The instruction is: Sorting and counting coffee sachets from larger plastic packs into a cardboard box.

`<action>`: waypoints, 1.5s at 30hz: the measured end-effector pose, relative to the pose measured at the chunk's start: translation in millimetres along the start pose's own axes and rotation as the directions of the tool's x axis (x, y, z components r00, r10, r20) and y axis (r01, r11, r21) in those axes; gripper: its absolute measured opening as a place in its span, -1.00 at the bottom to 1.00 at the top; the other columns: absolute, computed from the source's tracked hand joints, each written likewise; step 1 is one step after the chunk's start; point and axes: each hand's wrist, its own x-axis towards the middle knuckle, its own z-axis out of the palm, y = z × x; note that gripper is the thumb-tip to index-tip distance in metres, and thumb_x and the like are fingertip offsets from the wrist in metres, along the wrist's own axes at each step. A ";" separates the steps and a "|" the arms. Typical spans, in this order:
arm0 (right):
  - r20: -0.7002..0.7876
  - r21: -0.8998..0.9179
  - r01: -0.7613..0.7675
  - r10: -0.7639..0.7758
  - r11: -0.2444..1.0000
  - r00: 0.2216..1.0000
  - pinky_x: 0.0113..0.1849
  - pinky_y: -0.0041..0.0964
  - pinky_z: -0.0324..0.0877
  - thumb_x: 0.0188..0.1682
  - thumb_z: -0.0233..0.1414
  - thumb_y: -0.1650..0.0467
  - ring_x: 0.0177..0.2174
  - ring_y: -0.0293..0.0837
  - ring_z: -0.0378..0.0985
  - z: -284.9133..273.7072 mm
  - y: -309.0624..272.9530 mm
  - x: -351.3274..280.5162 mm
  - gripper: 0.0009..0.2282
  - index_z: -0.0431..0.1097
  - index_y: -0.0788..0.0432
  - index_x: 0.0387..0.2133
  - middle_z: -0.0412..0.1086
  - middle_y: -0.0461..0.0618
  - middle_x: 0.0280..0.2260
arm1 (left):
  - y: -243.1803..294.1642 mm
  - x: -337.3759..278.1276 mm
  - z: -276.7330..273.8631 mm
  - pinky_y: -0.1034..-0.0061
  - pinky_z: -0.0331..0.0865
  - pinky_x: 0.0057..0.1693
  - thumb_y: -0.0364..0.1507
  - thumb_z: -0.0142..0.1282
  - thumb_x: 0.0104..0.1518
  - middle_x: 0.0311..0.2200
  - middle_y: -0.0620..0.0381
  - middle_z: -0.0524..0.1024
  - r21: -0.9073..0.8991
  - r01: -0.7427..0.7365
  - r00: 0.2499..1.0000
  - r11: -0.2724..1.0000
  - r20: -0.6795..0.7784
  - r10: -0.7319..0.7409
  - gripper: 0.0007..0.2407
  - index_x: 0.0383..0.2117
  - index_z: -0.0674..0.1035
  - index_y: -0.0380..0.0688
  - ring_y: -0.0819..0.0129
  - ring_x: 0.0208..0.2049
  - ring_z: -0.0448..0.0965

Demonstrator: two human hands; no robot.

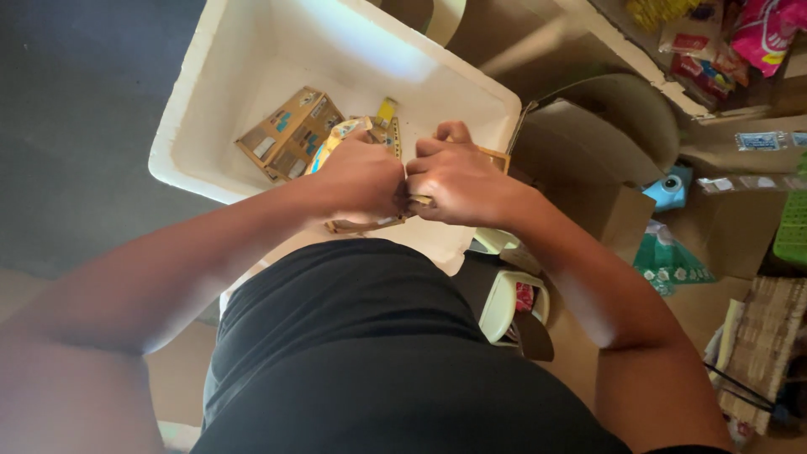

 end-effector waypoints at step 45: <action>-0.243 0.244 -0.161 0.221 0.956 0.945 -0.04 -0.06 0.11 -0.08 0.31 0.28 -0.32 -0.22 0.45 -38.4 62.3 -50.9 -0.83 0.55 0.10 -0.46 0.44 -0.12 -0.46 | -43.3 -32.6 -69.1 0.44 0.46 -0.16 -0.22 0.32 0.08 -0.45 0.15 0.66 -0.532 0.117 0.976 0.839 -0.093 -0.196 -0.82 -0.32 0.77 0.06 0.43 -0.42 0.62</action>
